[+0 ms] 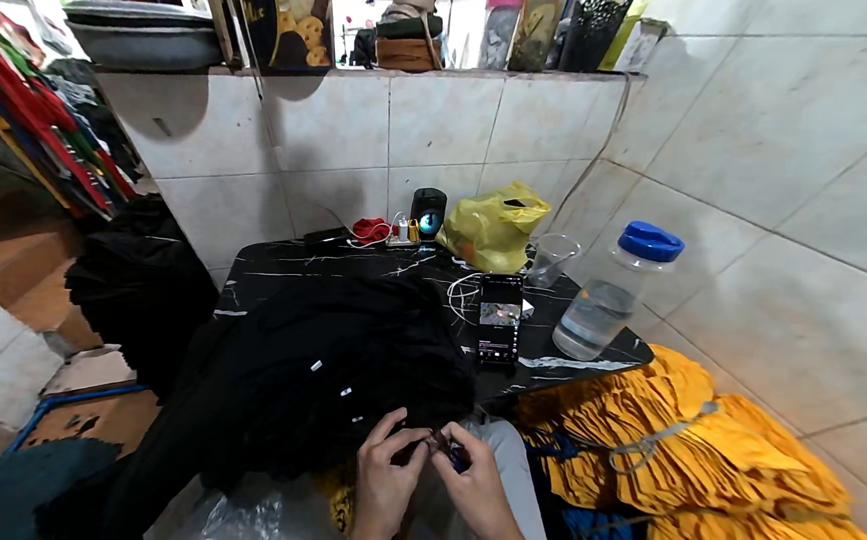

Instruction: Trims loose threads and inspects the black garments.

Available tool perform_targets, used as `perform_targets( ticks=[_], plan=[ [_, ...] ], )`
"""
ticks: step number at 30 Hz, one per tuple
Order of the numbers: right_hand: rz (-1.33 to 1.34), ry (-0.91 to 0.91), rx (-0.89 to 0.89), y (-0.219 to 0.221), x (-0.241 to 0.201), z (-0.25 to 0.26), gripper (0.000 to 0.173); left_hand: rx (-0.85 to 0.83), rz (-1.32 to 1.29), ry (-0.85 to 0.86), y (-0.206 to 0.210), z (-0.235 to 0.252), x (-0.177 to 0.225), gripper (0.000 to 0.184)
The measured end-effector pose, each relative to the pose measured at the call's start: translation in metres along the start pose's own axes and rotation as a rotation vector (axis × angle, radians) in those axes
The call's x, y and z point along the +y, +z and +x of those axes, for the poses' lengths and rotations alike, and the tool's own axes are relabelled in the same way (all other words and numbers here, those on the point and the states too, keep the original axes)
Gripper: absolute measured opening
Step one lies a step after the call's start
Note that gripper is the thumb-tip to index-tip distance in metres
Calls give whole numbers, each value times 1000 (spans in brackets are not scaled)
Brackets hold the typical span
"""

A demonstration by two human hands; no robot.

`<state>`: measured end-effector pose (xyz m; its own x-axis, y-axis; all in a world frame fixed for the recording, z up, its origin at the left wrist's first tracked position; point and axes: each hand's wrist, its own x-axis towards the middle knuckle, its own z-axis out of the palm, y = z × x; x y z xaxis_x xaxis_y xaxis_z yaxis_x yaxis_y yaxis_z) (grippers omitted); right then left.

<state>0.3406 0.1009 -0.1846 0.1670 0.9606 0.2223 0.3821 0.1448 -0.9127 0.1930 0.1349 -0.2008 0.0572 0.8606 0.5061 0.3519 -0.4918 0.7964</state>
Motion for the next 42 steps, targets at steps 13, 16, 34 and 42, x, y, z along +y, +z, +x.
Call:
perform_targets(
  ticks=[13,16,34,42],
  plan=[
    [-461,-252,-28,-19,22,1,43,8,-282,-186,-4,4,2,4],
    [-520,-294,21,-12,23,1,44,0,-264,-155,-6,3,7,6],
    [-579,-449,194,0,23,2,35,-39,-124,21,-6,3,5,5],
    [-498,-396,214,-1,29,0,38,-6,-151,22,-5,4,2,6]
  ],
)
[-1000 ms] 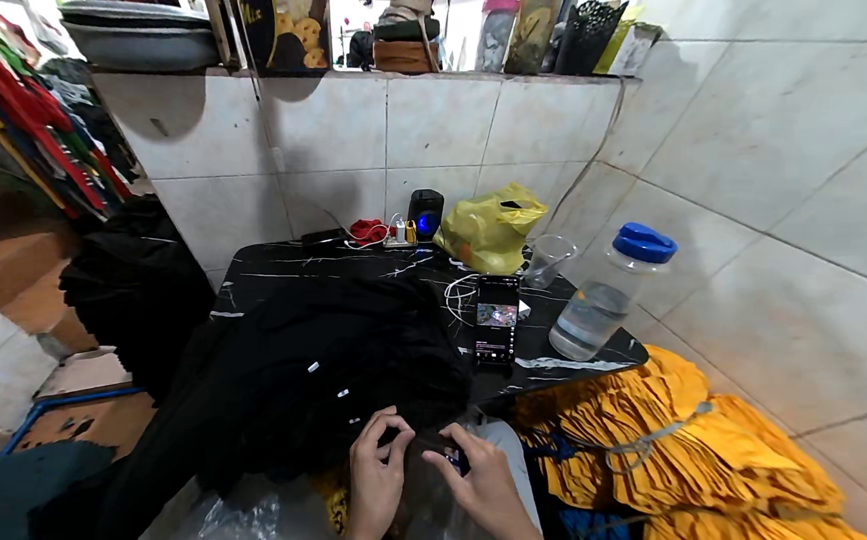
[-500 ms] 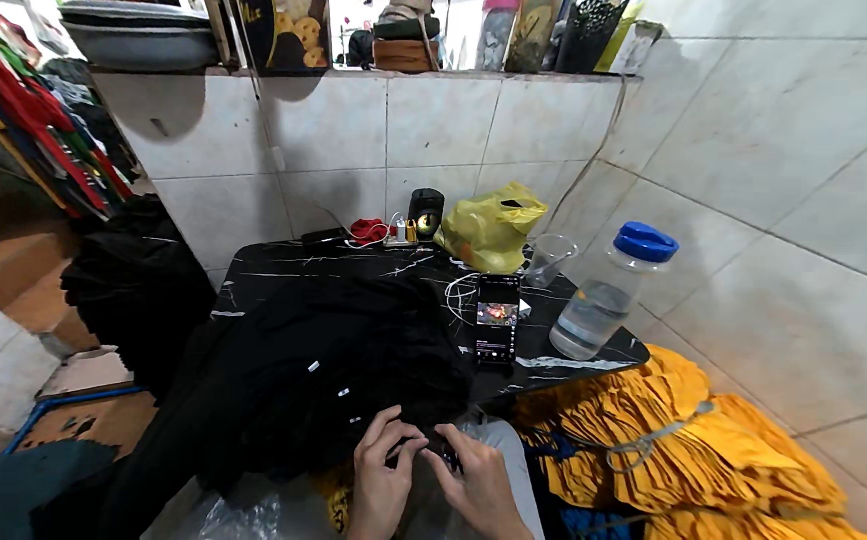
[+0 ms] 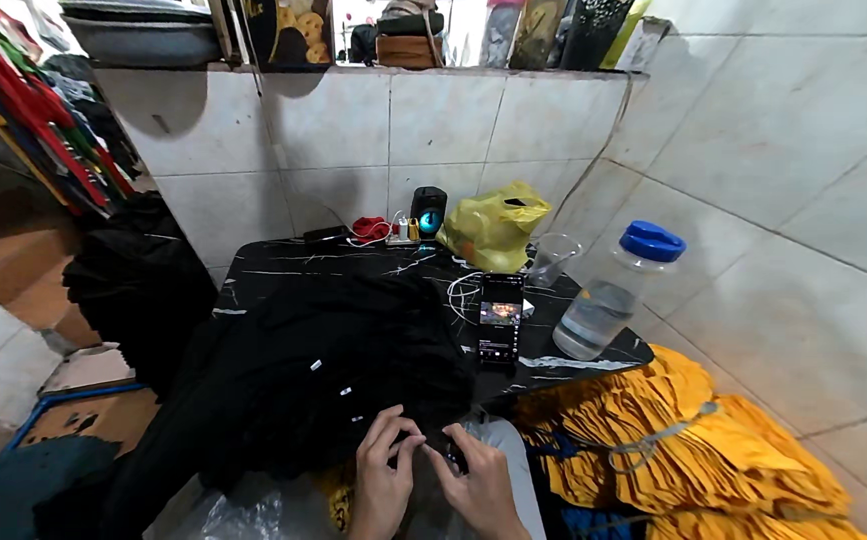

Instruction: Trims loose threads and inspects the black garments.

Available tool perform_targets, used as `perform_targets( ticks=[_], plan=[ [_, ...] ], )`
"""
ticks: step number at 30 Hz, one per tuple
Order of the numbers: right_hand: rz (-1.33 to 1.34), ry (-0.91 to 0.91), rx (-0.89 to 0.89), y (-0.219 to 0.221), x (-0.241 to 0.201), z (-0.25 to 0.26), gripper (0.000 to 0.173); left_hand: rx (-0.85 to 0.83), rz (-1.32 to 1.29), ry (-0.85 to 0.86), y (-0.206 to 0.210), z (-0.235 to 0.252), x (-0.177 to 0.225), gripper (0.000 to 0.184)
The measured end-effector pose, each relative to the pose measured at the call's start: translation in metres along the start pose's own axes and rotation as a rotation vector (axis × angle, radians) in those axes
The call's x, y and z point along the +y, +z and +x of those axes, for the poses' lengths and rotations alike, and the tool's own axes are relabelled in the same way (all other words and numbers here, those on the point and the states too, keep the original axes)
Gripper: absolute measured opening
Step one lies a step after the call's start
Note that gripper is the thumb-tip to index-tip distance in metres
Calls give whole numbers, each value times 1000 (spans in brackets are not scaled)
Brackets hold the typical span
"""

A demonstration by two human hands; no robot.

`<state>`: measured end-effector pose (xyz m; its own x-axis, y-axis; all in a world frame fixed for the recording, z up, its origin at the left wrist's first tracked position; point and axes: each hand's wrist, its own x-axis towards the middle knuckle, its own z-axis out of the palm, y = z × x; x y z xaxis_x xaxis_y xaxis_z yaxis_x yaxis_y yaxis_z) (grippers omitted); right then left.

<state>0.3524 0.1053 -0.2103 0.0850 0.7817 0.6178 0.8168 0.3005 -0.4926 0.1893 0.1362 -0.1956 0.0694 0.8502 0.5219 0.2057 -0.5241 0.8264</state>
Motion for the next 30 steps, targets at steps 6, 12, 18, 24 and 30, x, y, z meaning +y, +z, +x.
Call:
perform_targets(
  ticks=[6,12,18,24,30],
  plan=[
    [27,-24,-26,0,-1,-2,35,-11,-2,-25,0,-2,3,5],
    [-27,-44,-33,2,-11,2,32,-25,26,-9,0,-2,2,4],
    [-24,-76,-78,-2,-13,3,29,-22,33,-8,1,-2,2,4],
    [-12,17,15,1,-18,7,34,37,26,-23,3,-2,5,8],
    [246,247,24,13,-29,15,43,56,-156,-193,3,-2,14,18]
  ],
)
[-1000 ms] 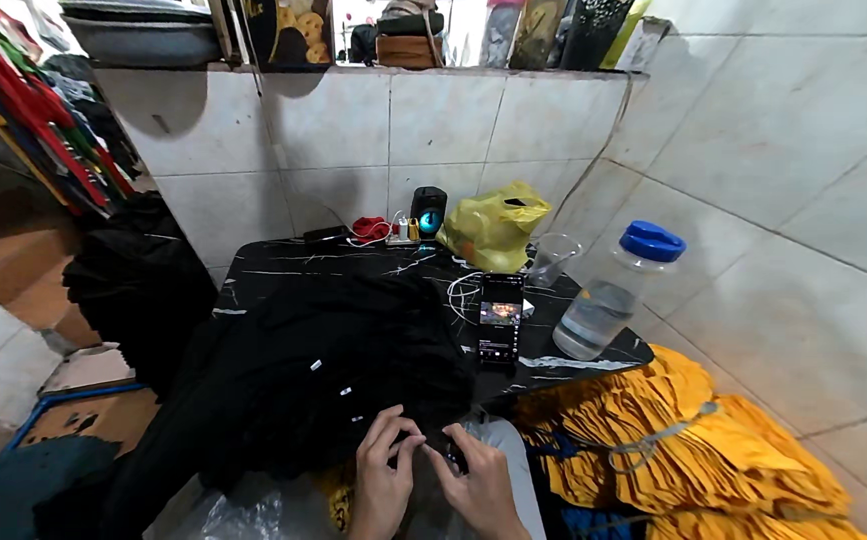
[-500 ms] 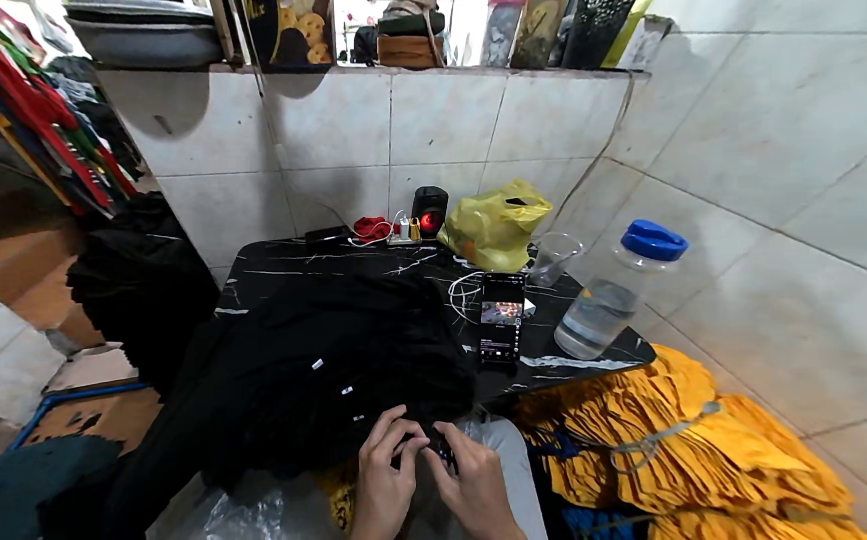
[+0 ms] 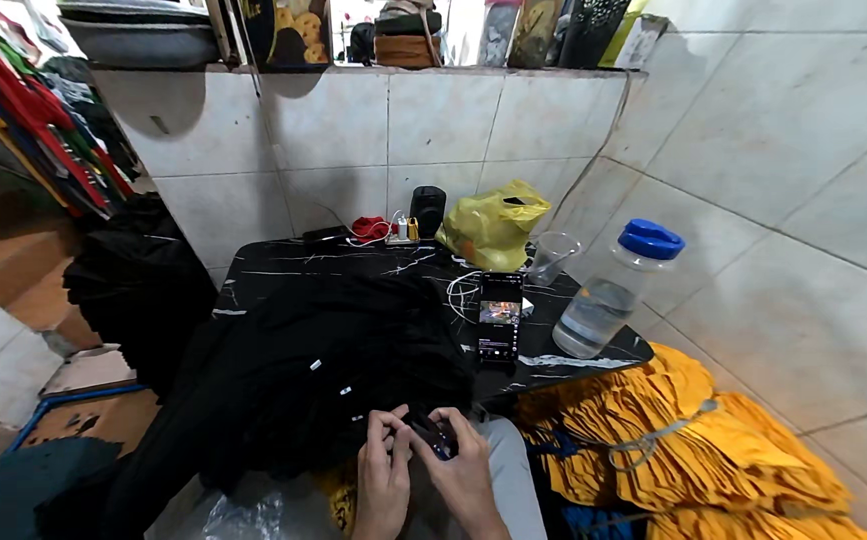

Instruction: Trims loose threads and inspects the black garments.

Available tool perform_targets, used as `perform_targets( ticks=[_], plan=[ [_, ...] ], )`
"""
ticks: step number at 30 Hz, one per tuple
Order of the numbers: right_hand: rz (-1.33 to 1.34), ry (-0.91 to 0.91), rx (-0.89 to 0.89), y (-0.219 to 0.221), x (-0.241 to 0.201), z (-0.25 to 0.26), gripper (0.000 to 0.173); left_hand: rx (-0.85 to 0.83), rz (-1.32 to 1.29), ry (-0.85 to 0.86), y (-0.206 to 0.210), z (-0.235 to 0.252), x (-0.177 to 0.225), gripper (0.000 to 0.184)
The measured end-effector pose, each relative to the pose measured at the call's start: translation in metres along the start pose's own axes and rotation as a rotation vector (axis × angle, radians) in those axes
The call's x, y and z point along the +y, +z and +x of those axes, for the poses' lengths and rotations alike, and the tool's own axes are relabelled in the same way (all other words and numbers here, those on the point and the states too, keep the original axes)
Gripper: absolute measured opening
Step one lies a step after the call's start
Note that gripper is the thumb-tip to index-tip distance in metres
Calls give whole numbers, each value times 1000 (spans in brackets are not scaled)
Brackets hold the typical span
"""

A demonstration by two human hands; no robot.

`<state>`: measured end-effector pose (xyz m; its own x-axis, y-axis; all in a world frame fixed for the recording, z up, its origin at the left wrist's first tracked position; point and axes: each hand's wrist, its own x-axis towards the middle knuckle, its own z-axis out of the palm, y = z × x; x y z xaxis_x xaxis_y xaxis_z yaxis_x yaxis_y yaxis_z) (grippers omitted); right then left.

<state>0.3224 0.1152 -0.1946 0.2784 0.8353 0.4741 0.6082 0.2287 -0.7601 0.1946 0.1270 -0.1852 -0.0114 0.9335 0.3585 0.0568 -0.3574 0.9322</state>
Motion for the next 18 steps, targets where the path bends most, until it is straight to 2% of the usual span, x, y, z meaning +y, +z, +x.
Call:
perform_targets(
  ticks=[5,8,11,13,15,18],
  plan=[
    [-6,10,-66,9,0,-1,31,-5,-142,-179,-5,1,6,16],
    [115,67,-86,7,0,1,21,-86,-64,-103,-12,3,-4,9],
    [368,222,-108,1,1,6,12,-159,47,-10,-16,4,-14,16],
    [497,303,-124,-3,2,8,10,-133,1,-31,-13,5,-12,12],
    [600,385,-145,-6,3,8,10,-98,-30,-40,-9,7,-11,24],
    [739,536,-193,-11,1,6,9,-67,18,-31,-5,6,-12,31]
  ],
)
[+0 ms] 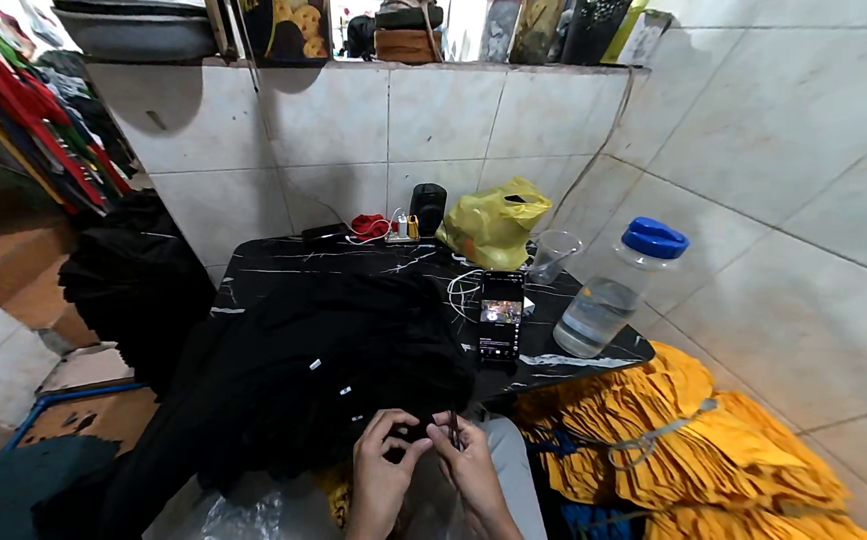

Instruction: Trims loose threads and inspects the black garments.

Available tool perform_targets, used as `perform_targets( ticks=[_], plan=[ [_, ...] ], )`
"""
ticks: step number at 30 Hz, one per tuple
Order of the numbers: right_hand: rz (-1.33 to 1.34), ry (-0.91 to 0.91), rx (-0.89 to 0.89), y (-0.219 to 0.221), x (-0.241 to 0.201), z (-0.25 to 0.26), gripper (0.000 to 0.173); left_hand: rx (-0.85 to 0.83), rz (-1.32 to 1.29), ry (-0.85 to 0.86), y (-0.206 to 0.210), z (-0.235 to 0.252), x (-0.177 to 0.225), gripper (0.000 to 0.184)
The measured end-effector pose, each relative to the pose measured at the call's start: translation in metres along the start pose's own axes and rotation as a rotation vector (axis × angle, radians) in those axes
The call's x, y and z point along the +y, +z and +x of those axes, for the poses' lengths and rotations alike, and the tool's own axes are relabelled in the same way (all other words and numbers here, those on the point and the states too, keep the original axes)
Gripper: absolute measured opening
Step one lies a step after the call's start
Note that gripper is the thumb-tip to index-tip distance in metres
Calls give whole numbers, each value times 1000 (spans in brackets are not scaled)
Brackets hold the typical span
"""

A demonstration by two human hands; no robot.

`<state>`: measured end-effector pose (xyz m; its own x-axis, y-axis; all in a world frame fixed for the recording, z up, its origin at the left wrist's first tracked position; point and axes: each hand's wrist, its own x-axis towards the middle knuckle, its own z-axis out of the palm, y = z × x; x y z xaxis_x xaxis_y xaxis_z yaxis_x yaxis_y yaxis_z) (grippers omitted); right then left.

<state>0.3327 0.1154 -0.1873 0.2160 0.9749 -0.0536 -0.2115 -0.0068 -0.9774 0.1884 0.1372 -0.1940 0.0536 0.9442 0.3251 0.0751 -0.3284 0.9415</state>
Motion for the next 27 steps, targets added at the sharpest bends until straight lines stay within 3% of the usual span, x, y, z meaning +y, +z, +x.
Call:
perform_targets(
  ticks=[4,7,10,18,22,27],
  plan=[
    [71,113,-4,-4,1,-2,11,57,102,87,1,-3,-6,23],
    [49,125,11,-6,3,-2,11,107,206,232,3,-6,-12,8],
    [30,97,12,-6,3,-2,10,152,322,326,7,-6,-12,7],
    [24,61,4,-6,4,-1,11,74,286,236,4,-3,-10,7],
    [17,56,7,-5,2,-1,10,67,311,268,2,-2,-13,20],
    [-36,22,9,-6,4,-1,9,106,324,294,4,-4,-14,6]
  ],
)
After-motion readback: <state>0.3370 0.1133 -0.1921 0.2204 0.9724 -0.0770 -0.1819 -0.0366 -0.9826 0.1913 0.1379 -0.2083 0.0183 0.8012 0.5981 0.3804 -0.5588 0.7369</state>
